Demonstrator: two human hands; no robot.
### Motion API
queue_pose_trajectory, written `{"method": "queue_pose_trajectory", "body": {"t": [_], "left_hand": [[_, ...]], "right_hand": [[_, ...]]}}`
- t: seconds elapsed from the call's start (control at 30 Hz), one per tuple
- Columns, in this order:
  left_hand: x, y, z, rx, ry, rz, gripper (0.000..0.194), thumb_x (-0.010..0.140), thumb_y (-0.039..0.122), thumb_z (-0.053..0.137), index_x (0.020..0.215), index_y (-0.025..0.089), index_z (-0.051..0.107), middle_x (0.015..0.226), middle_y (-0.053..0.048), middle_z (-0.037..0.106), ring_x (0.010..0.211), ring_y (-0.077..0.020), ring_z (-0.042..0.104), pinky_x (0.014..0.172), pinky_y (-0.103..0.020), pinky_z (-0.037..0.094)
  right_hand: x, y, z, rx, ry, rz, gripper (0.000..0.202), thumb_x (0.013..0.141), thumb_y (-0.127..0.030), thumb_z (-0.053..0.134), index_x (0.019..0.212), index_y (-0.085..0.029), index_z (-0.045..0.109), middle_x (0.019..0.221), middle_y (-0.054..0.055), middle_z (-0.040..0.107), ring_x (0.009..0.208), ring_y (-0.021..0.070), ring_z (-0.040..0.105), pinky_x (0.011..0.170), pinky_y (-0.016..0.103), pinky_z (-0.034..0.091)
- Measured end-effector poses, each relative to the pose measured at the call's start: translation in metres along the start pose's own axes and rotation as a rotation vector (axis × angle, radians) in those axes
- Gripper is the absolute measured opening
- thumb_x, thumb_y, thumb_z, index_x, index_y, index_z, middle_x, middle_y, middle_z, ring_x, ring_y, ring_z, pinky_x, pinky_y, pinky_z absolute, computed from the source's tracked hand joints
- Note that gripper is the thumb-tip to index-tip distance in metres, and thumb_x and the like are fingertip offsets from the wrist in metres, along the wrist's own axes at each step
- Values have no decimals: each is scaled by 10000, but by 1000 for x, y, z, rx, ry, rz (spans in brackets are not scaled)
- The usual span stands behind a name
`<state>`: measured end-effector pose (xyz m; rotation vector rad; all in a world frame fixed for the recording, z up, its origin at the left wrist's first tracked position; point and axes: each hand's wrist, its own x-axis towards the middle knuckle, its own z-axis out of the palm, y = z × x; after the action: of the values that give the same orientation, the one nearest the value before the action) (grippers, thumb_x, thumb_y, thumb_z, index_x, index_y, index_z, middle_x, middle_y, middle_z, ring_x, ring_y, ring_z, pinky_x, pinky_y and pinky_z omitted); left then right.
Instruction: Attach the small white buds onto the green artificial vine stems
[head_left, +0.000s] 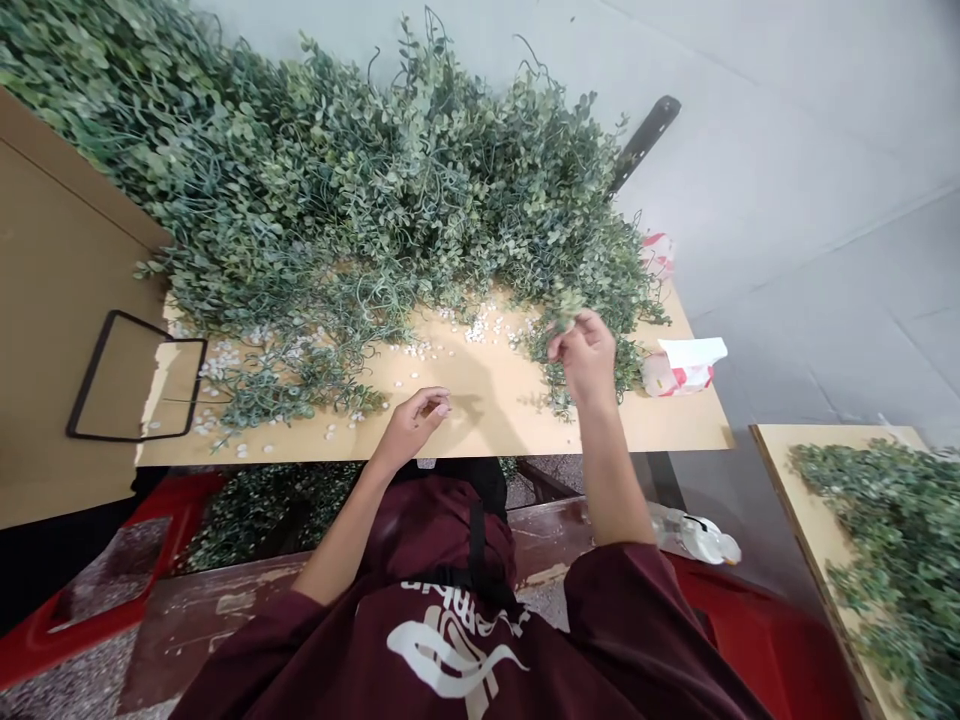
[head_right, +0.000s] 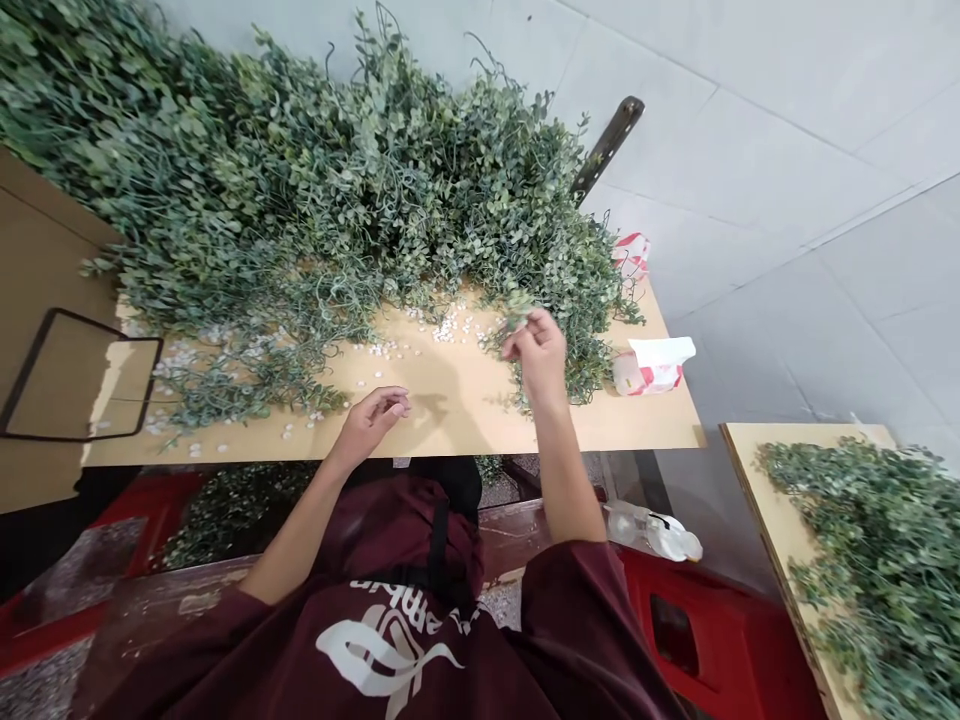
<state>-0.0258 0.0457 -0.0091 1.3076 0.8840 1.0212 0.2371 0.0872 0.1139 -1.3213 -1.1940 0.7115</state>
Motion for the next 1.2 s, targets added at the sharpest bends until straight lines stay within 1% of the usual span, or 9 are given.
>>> {"method": "queue_pose_trajectory", "body": {"t": [0.1, 0.2, 0.37, 0.5, 0.6, 0.77, 0.9, 1.0, 1.2], "left_hand": [[-3, 8, 6, -16, 7, 46, 347, 877, 387, 621, 1160, 187, 635, 1037, -92, 666, 950, -198, 639, 886, -333, 508], [-6, 18, 13, -26, 63, 122, 338, 853, 378, 652, 1139, 197, 644, 1125, -104, 629, 951, -196, 633, 869, -320, 515], [-6, 21, 13, 46, 84, 49, 232, 854, 378, 649, 980, 184, 645, 915, -46, 659, 821, -166, 632, 787, -283, 515], [-6, 15, 12, 106, 71, 37, 203, 860, 378, 639, 840, 176, 636, 826, -30, 656, 796, -166, 626, 765, -277, 505], [-6, 10, 15, 58, 89, 51, 225, 856, 392, 641, 801, 176, 612, 811, -22, 639, 773, -155, 616, 734, -262, 500], [-5, 8, 20, -83, 259, -27, 253, 836, 422, 658, 792, 181, 593, 803, -25, 675, 740, -154, 634, 701, -271, 506], [-4, 4, 19, -213, 352, -65, 277, 814, 440, 684, 789, 188, 571, 833, -36, 718, 802, -184, 685, 801, -337, 532], [-4, 2, 18, -213, 327, -57, 283, 819, 453, 680, 786, 192, 575, 878, -46, 731, 890, -202, 693, 858, -366, 531], [-7, 5, 17, -200, 272, -22, 286, 871, 465, 626, 809, 190, 582, 916, -58, 737, 939, -211, 695, 918, -389, 516]], "right_hand": [[-36, 3, 34, 93, -204, 122, 248, 814, -432, 652, 932, -229, 571, 787, 10, 643, 512, 103, 533, 487, 257, 474], [-69, 10, 63, 132, -362, 224, 292, 796, -467, 681, 910, -218, 581, 737, 8, 635, 552, 128, 564, 527, 282, 496], [-97, 26, 87, 144, -387, 294, 346, 777, -506, 696, 924, -214, 581, 756, 10, 626, 613, 132, 569, 572, 274, 502], [-100, 33, 87, 137, -396, 310, 337, 798, -499, 676, 946, -211, 586, 780, 11, 617, 614, 127, 565, 588, 272, 502], [-101, 34, 83, 133, -397, 314, 366, 804, -486, 671, 1029, -214, 577, 829, 14, 602, 628, 125, 559, 583, 264, 493], [-107, 32, 79, -42, -421, 230, 440, 789, -427, 706, 1154, -238, 549, 1027, 39, 567, 700, 120, 549, 590, 242, 451], [-113, 31, 78, -179, -460, 213, 319, 809, -420, 685, 1031, -219, 577, 912, 15, 591, 651, 119, 515, 598, 245, 426], [-114, 30, 78, -210, -474, 203, 244, 867, -438, 608, 941, -206, 591, 817, 15, 621, 670, 141, 541, 614, 255, 419], [-113, 29, 75, -271, -461, 213, 285, 882, -482, 574, 877, -201, 614, 732, 12, 614, 640, 148, 527, 578, 250, 400]]}}
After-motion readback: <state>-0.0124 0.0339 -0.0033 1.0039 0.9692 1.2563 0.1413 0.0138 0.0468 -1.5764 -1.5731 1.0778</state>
